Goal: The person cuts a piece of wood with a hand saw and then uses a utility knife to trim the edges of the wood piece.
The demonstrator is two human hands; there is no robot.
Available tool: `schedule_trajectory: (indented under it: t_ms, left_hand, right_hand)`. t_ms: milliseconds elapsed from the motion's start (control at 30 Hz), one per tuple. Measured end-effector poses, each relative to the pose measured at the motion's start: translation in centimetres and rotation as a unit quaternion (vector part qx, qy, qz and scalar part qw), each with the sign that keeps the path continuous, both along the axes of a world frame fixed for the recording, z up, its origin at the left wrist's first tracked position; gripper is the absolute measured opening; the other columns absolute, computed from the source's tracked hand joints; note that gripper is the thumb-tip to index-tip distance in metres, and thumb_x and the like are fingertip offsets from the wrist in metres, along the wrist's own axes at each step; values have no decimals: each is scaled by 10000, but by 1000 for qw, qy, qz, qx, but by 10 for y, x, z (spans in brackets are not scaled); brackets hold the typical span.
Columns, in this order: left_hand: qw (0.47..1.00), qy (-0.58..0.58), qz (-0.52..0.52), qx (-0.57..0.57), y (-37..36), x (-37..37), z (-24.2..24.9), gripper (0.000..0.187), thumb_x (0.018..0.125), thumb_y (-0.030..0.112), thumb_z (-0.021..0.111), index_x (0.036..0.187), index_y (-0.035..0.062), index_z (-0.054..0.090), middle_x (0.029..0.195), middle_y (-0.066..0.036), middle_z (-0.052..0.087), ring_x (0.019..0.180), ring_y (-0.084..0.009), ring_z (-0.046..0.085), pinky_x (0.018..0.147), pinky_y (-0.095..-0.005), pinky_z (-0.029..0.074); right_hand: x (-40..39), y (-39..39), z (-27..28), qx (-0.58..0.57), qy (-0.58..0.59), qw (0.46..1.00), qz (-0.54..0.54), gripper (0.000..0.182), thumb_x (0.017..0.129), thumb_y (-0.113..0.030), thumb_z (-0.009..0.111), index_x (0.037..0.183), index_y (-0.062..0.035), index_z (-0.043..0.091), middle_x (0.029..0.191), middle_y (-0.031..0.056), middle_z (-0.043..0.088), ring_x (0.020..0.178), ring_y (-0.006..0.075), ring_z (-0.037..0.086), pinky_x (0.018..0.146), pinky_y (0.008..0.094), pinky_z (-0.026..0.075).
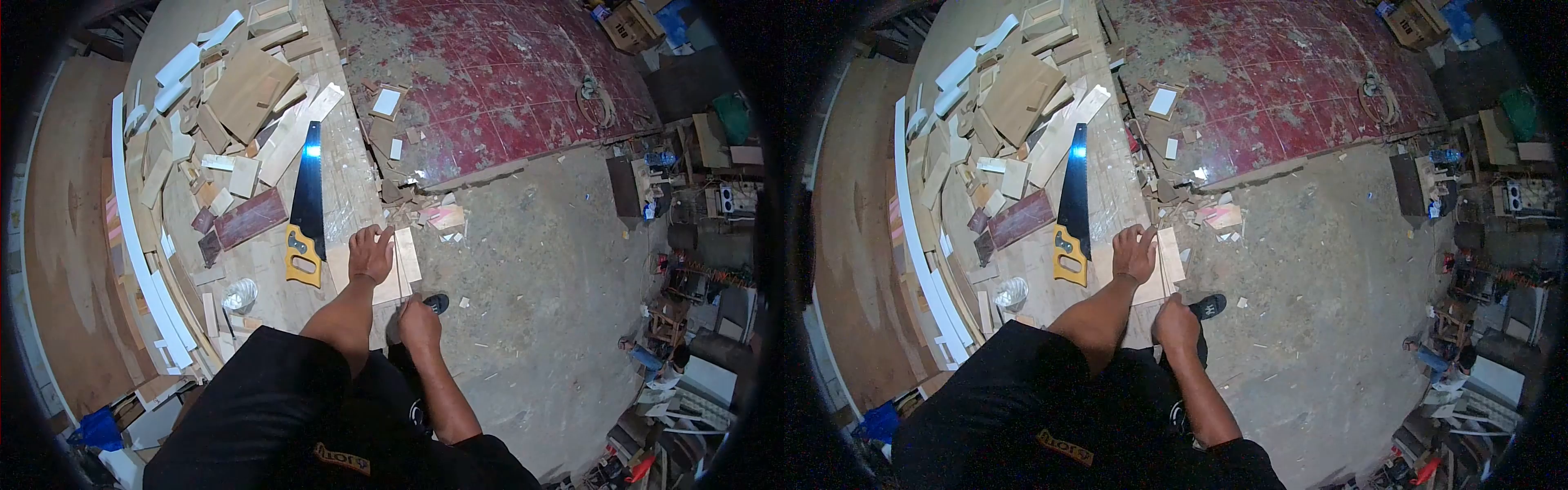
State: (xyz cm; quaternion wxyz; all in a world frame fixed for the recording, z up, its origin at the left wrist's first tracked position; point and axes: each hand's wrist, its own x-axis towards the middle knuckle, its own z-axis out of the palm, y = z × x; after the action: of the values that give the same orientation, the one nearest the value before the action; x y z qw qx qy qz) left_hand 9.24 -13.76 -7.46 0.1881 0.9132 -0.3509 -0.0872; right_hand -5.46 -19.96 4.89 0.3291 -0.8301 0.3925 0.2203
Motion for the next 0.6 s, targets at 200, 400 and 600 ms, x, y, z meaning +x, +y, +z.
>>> schedule_trajectory:
  t_ms: [200,400,600]
  left_hand:
    - [1000,9,1,-5,0,0,-1,398,942,241,607,1329,157,565,1221,-114,518,1203,-318,458,1045,-495,317]
    - [1000,11,0,-14,1,1,0,411,934,245,616,1335,168,569,1224,-109,527,1210,-319,468,1045,-501,312]
    - [1000,16,5,2,1,0,-1,406,938,254,613,1334,175,571,1218,-96,512,1213,-304,450,1053,-492,303]
  right_hand:
    - [-2,-2,0,-14,-9,1000,4,296,1026,-225,457,1028,42,584,832,296,707,801,479,710,710,582,562]
    - [-5,-2,-3,-26,-16,999,11,299,1029,-244,464,1020,27,589,802,291,699,769,484,703,689,588,557]
    - [-9,-10,3,-23,-30,999,12,259,997,-209,488,986,26,595,795,292,698,780,488,702,704,602,549]
